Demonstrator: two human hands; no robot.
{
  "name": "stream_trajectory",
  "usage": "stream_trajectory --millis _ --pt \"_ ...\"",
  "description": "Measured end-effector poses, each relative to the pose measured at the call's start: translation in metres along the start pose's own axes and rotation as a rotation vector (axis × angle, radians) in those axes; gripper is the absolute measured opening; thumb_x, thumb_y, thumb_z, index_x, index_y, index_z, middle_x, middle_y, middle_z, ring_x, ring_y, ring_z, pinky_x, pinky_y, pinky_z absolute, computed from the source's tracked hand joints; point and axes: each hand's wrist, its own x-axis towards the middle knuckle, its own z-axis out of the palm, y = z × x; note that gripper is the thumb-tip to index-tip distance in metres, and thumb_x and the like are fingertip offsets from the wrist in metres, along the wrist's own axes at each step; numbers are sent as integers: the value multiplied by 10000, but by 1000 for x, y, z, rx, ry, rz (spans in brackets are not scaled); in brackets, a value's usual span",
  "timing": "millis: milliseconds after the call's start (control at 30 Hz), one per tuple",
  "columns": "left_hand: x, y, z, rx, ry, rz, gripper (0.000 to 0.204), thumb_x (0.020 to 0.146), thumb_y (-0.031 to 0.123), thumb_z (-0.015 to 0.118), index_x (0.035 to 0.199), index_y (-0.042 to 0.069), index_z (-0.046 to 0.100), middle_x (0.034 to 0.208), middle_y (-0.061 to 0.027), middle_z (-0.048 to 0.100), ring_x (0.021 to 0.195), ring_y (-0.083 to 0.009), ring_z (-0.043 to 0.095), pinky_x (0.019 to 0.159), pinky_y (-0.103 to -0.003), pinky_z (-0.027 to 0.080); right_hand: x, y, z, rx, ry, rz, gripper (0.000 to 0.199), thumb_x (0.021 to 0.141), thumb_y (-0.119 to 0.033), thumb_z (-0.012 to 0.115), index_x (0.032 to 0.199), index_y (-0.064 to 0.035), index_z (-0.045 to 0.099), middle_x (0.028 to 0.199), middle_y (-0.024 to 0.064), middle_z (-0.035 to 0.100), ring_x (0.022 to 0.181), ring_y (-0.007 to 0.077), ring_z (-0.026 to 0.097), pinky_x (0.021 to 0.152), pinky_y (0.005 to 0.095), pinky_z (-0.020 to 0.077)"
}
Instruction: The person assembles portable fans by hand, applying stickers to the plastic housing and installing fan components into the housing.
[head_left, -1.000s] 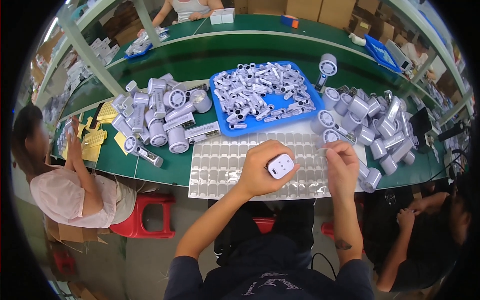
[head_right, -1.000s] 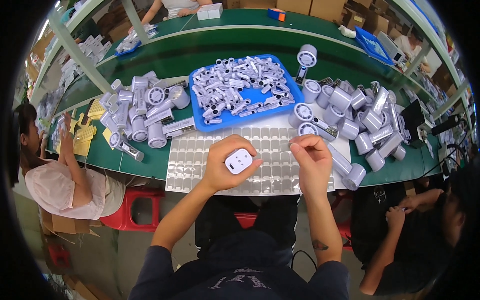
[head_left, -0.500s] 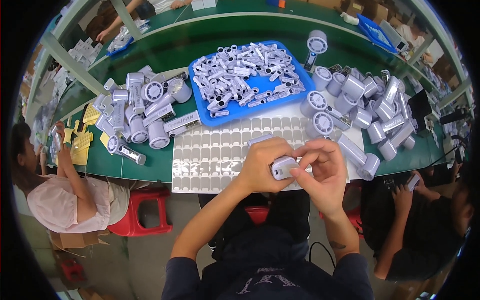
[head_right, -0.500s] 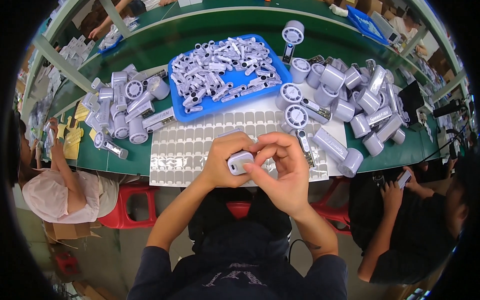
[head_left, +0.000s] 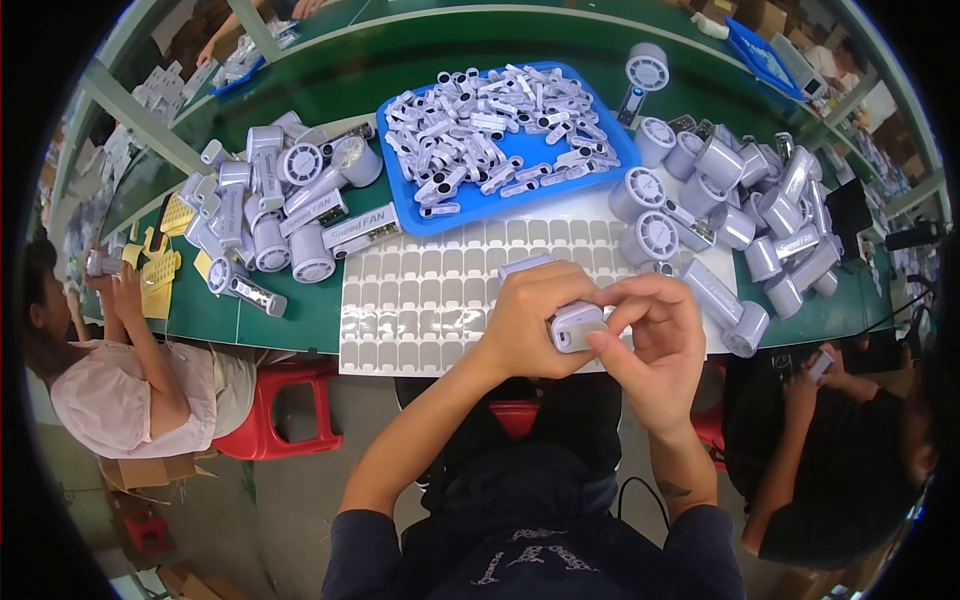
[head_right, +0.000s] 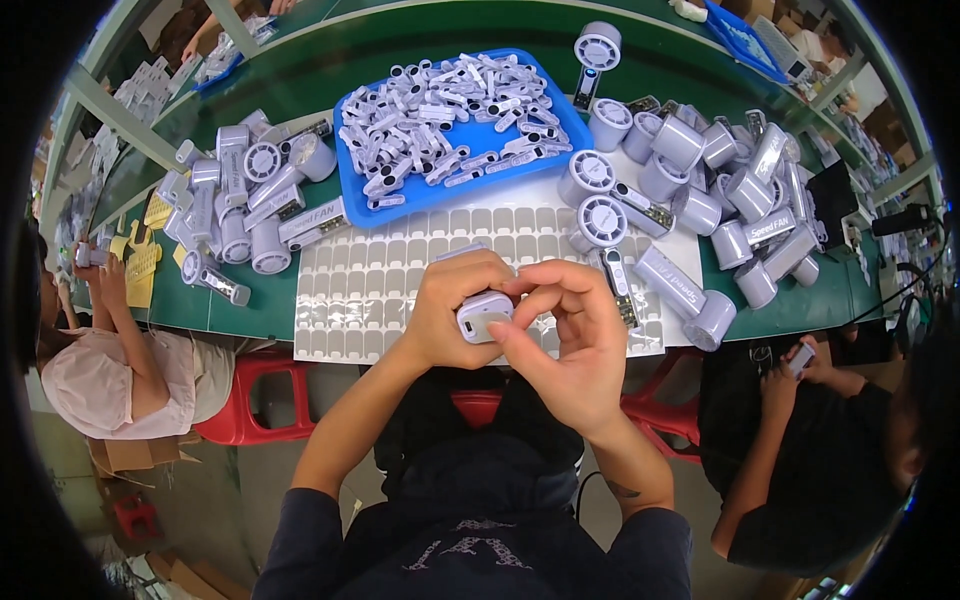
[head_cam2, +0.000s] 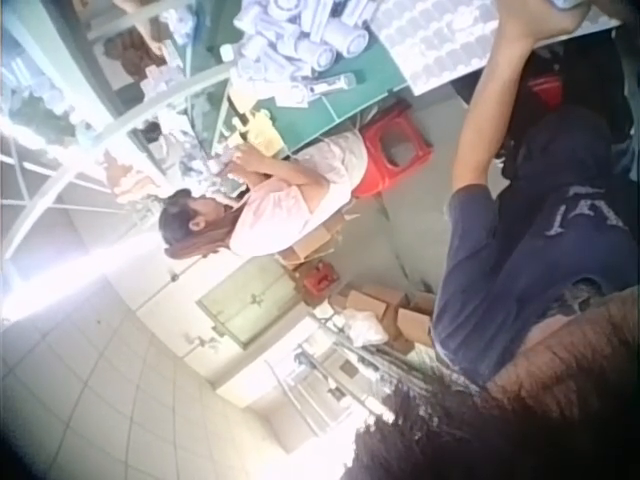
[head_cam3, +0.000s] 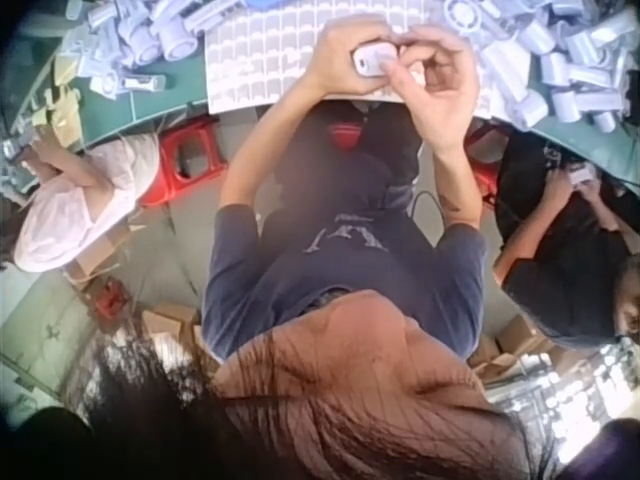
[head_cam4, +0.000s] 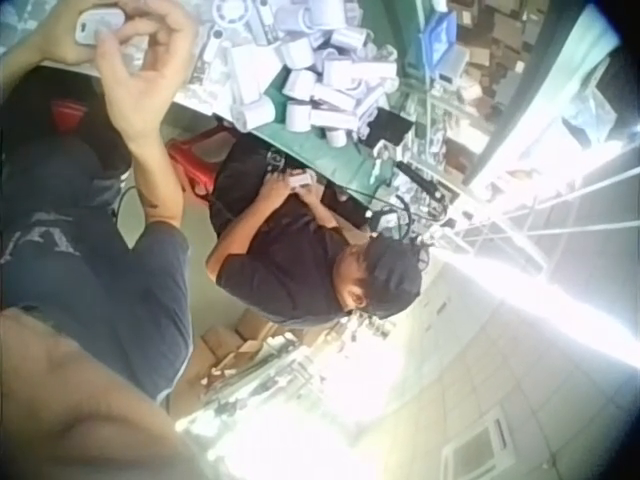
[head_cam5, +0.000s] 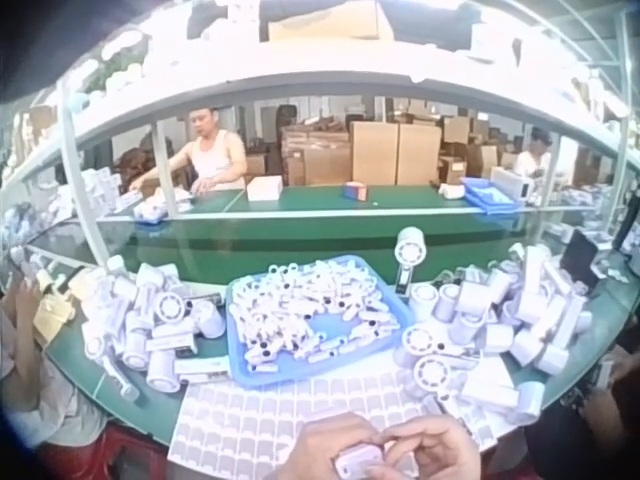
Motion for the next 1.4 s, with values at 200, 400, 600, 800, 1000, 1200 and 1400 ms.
stream_trajectory --millis 200,400,600,800,1000,1200,1400 --pt "1 1 0 3 7 3 256 603 160 772 785 49 630 720 -101 600 657 -287 597 578 -333 455 1 -1 1 -19 0 -4 502 739 132 698 1181 16 489 1013 108 609 835 92 597 916 293 440" --pt "0 0 0 9 -5 -1 259 595 152 770 789 50 631 722 -103 601 659 -288 598 581 -336 460 0 1 -1 -22 -9 -29 499 741 131 698 1181 17 492 974 100 616 850 98 598 917 296 439" --pt "1 -1 0 12 1 18 273 584 150 769 799 51 631 727 -104 601 660 -292 597 584 -336 460 1 -1 0 -17 -4 5 491 743 128 700 1178 18 501 1016 101 606 847 95 596 910 293 442" --pt "1 0 -1 15 -9 9 280 578 139 767 808 51 633 734 -107 603 665 -297 597 588 -342 461 2 -1 0 -25 -17 -7 492 744 129 699 1181 19 502 1048 104 598 844 94 596 905 290 444" --pt "1 0 -1 15 -3 7 285 573 127 763 816 50 636 740 -107 604 672 -297 599 593 -343 464 2 -1 1 -40 -12 -10 484 744 129 699 1174 19 505 1056 108 599 840 95 599 905 290 443" --pt "2 1 -1 7 1 6 280 567 116 763 807 54 633 736 -103 602 671 -296 598 591 -342 463 3 -1 0 -76 -19 -33 475 746 138 692 1167 19 507 1052 110 602 836 101 605 906 290 449" --pt "3 2 -3 13 -22 -10 275 573 126 770 801 60 631 733 -93 602 663 -290 595 586 -339 460 2 -5 1 8 22 26 470 752 139 686 1167 19 502 1025 110 606 854 103 607 902 291 462"
